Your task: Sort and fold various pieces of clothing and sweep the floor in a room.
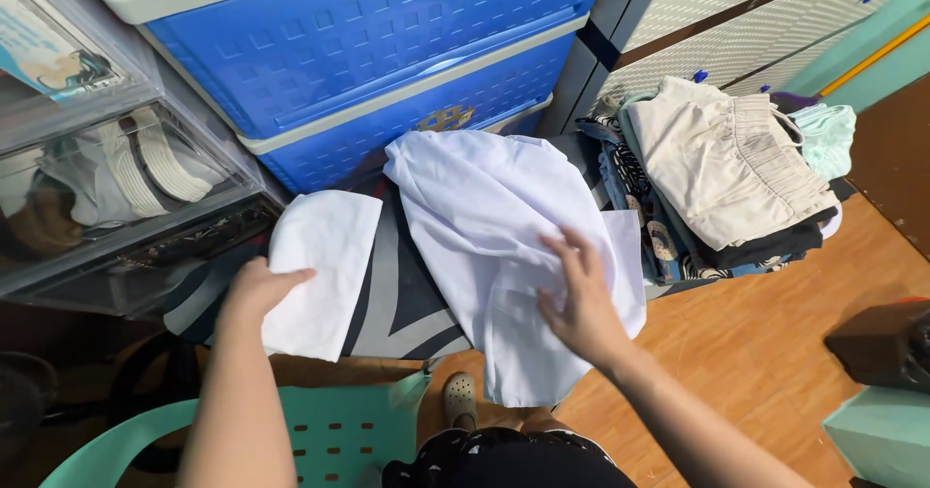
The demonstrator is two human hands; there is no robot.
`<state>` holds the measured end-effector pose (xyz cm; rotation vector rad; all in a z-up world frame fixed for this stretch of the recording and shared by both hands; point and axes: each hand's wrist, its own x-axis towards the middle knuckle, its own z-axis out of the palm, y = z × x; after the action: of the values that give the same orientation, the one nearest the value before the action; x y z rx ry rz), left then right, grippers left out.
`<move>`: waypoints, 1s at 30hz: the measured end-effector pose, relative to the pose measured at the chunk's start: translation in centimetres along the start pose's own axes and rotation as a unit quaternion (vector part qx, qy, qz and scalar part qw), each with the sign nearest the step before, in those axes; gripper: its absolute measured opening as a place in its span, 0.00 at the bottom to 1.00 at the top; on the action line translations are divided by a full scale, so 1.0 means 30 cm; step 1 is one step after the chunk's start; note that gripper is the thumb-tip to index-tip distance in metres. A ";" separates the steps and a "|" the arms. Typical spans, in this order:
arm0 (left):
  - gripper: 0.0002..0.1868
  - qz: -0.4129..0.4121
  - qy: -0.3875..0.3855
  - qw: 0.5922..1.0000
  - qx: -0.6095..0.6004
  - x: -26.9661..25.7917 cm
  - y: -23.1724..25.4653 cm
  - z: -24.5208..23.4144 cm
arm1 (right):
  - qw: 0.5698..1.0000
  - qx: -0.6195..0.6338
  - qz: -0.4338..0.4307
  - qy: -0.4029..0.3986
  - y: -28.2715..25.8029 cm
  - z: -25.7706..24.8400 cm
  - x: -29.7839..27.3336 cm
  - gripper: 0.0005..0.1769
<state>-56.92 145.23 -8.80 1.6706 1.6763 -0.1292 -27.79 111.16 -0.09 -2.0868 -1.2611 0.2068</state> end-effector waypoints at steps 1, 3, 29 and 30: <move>0.36 0.002 0.001 1.000 -0.001 -0.014 0.004 0.009 | 1.000 -0.001 -0.001 0.002 0.003 0.031 -0.010 0.41; 0.30 0.036 -0.179 0.963 -0.197 -0.027 0.043 0.019 | 0.923 0.287 0.126 -0.224 0.013 0.088 -0.004 0.31; 0.34 0.296 -0.497 0.664 -0.475 -0.731 1.619 0.577 | 0.763 0.616 0.195 0.008 0.568 -0.994 0.552 0.28; 0.32 0.313 -0.486 0.662 -0.477 -0.729 1.726 0.620 | 0.754 0.626 0.200 0.023 0.646 -1.072 0.618 0.28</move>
<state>-5.65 124.33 12.21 0.8986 0.1467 0.1660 10.51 105.70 15.89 -1.0693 -0.3221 0.9016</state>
